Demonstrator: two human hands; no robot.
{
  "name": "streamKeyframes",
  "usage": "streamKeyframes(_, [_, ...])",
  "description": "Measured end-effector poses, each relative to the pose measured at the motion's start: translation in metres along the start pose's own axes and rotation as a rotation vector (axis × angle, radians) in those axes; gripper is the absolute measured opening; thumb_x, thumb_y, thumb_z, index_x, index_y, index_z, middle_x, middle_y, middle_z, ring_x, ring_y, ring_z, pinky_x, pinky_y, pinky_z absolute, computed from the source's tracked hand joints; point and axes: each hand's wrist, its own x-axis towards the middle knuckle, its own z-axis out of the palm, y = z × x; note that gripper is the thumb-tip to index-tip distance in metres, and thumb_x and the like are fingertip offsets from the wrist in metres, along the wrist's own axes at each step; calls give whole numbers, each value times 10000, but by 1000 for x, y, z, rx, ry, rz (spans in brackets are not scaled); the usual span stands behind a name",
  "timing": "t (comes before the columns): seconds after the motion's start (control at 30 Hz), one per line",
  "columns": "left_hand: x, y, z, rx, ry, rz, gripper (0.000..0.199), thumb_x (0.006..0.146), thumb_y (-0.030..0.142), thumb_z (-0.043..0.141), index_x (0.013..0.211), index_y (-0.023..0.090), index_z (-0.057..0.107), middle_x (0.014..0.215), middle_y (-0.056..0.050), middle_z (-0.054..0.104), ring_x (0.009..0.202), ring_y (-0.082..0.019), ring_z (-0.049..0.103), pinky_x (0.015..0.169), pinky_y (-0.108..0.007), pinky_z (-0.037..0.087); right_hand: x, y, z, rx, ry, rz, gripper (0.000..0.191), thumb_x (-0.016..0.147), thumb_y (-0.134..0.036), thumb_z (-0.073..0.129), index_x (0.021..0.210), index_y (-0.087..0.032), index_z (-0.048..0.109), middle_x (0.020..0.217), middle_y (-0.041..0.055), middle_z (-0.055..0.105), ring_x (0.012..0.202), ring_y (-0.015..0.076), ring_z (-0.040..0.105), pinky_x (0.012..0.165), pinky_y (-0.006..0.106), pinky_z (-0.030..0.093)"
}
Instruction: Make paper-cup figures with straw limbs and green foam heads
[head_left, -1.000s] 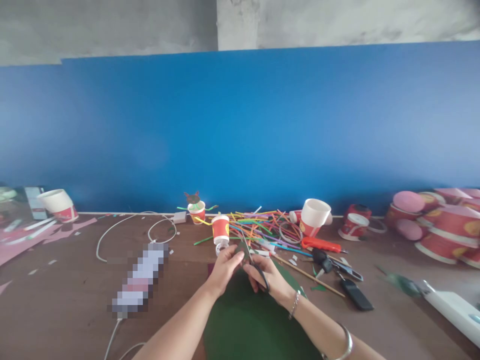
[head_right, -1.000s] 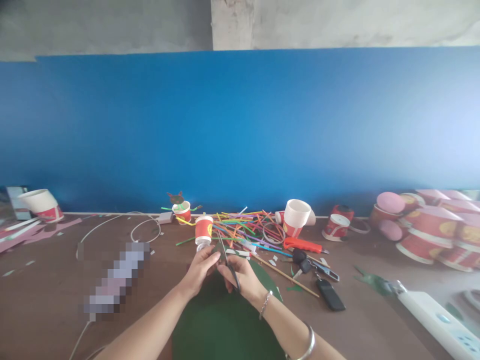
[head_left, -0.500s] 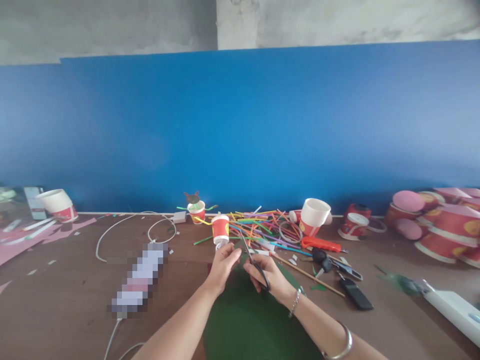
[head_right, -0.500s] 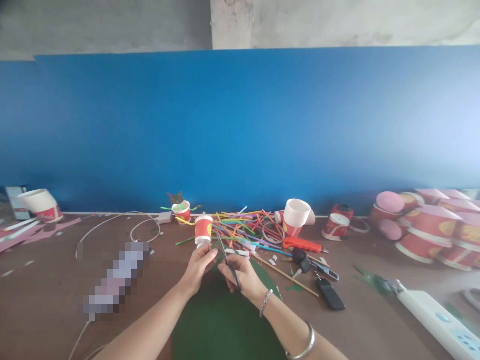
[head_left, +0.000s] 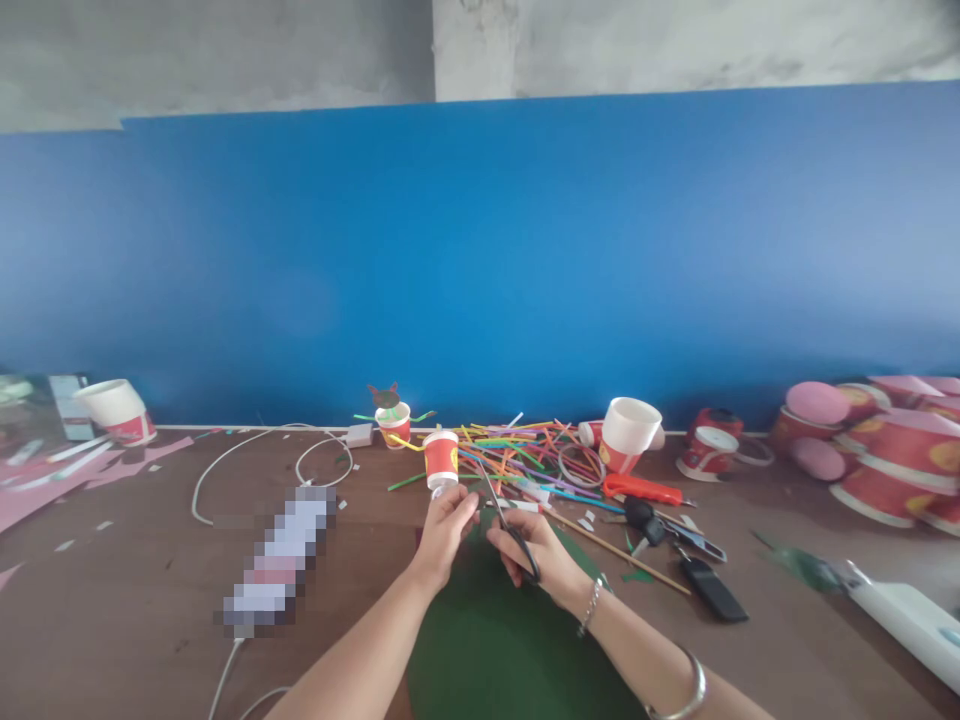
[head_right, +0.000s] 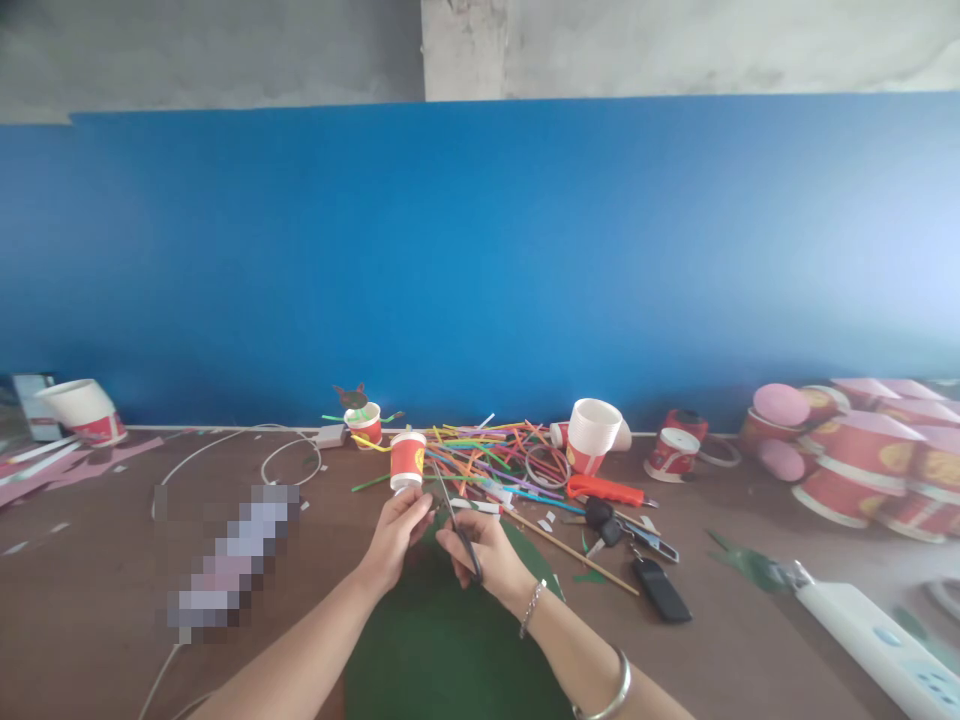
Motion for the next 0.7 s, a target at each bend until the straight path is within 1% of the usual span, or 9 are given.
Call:
streamKeyframes(0.1, [1,-2,-3,52,-40,29,348,744,440,604,608,177,420,567,49,415,544,-82,356,508,-200,244,0,1,-1,9,4,25,351,676,-481,681,698,-165,531,396,-59,520,323,65,428,333,164,328])
streamKeyframes(0.23, [4,-5,-6,96,-73,73,365,759,442,592,604,183,386,554,64,337,542,-82,312,515,-200,250,0,3,-2,14,0,13,349,671,-479,687,697,-169,529,407,-65,512,338,65,434,349,166,347])
streamKeyframes(0.3, [4,-6,-7,98,-69,75,374,759,451,589,602,185,379,551,67,319,537,-82,303,512,-201,247,0,3,-2,5,2,15,349,672,-477,688,687,-170,524,395,-72,492,328,61,416,342,163,333])
streamKeyframes(0.47, [3,-5,-5,71,-49,60,374,739,465,608,600,183,405,544,67,329,524,-81,316,507,-202,245,-1,2,-2,-5,-1,10,355,686,-483,675,665,-171,507,376,-80,464,314,55,394,331,160,315])
streamKeyframes(0.7, [2,0,-3,43,21,19,376,689,475,649,589,179,440,534,63,375,513,-83,364,521,-206,268,-1,-2,0,-11,1,15,360,676,-486,687,665,-176,504,367,-90,442,306,52,368,322,163,311])
